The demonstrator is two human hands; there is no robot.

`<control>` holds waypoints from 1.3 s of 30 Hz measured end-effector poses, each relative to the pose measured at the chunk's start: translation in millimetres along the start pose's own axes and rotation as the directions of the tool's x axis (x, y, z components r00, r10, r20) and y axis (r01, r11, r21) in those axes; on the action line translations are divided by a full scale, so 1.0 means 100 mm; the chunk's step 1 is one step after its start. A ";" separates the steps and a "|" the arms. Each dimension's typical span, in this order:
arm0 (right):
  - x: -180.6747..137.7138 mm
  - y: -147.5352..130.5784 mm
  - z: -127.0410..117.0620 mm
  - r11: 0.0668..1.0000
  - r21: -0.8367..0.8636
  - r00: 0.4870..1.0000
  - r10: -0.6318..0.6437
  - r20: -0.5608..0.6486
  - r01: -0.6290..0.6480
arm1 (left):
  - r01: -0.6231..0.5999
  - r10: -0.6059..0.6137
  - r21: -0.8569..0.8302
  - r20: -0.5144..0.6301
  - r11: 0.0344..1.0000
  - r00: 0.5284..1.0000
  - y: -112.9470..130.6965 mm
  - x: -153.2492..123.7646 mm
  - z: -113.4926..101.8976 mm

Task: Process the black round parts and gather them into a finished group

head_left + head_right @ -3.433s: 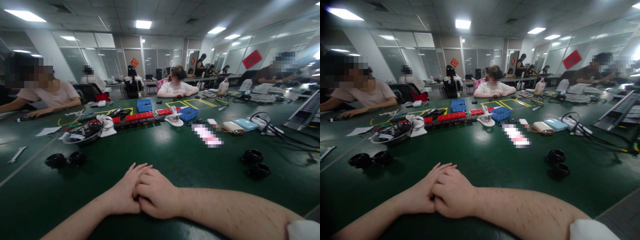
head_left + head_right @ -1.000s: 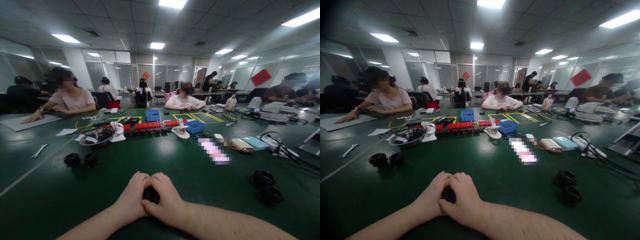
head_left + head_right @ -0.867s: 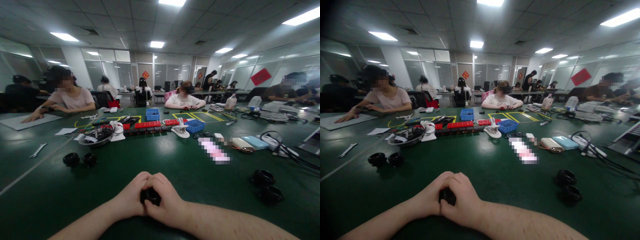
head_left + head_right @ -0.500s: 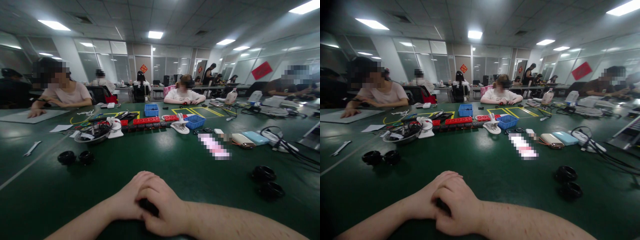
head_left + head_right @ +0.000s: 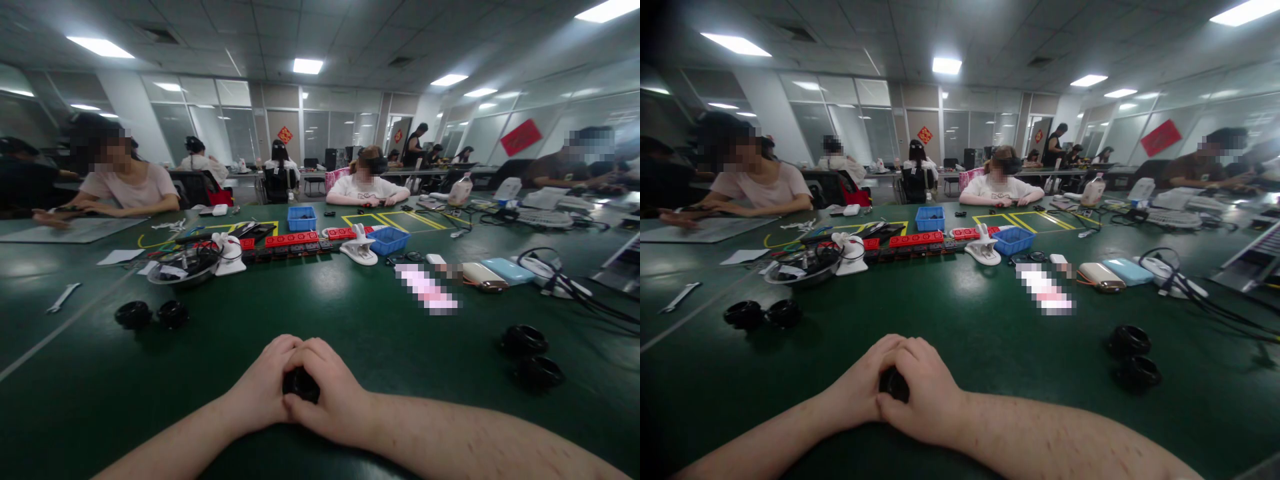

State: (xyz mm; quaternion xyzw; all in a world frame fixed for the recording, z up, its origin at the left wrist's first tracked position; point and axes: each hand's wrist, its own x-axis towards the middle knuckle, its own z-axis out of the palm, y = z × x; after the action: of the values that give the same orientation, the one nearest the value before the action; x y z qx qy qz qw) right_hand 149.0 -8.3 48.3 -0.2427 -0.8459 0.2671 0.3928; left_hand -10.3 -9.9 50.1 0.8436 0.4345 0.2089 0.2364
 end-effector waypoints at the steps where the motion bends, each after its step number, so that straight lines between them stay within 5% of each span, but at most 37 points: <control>1: 0.00 0.00 0.00 1.000 0.015 1.000 -0.020 -0.007 0.021 | -0.007 0.007 -0.009 0.002 1.000 1.000 -0.01 0.00 0.00; 10: 0.00 -0.02 -0.02 0.969 0.074 0.970 -0.241 0.037 0.237 | -0.045 0.055 -0.093 0.105 0.995 0.993 -0.17 -0.07 0.09; 15: 0.00 -0.02 0.01 0.990 -0.083 0.985 -0.101 0.138 0.113 | -0.094 0.087 0.047 0.140 0.994 0.986 -0.12 -0.05 0.10; 22: -0.01 -0.04 -0.01 0.979 -0.189 0.986 0.097 0.134 -0.070 | 0.014 -0.013 0.063 -0.015 0.998 1.000 -0.05 -0.03 0.07; 33: -0.01 0.00 -0.02 0.987 0.059 0.989 -0.147 -0.012 0.148 | -0.031 0.037 -0.171 0.029 0.985 0.999 0.04 0.01 0.01; 39: 0.02 0.06 0.02 0.975 0.012 0.975 -0.222 0.025 0.222 | -0.047 0.053 -0.121 0.046 0.992 0.998 -0.02 0.00 0.02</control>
State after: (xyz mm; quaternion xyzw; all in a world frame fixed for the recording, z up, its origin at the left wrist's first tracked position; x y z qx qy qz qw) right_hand 147.6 -3.5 44.6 -0.1414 -0.8716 0.2287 0.4099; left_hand -10.3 -9.5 47.8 0.8434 0.3941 0.2197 0.2917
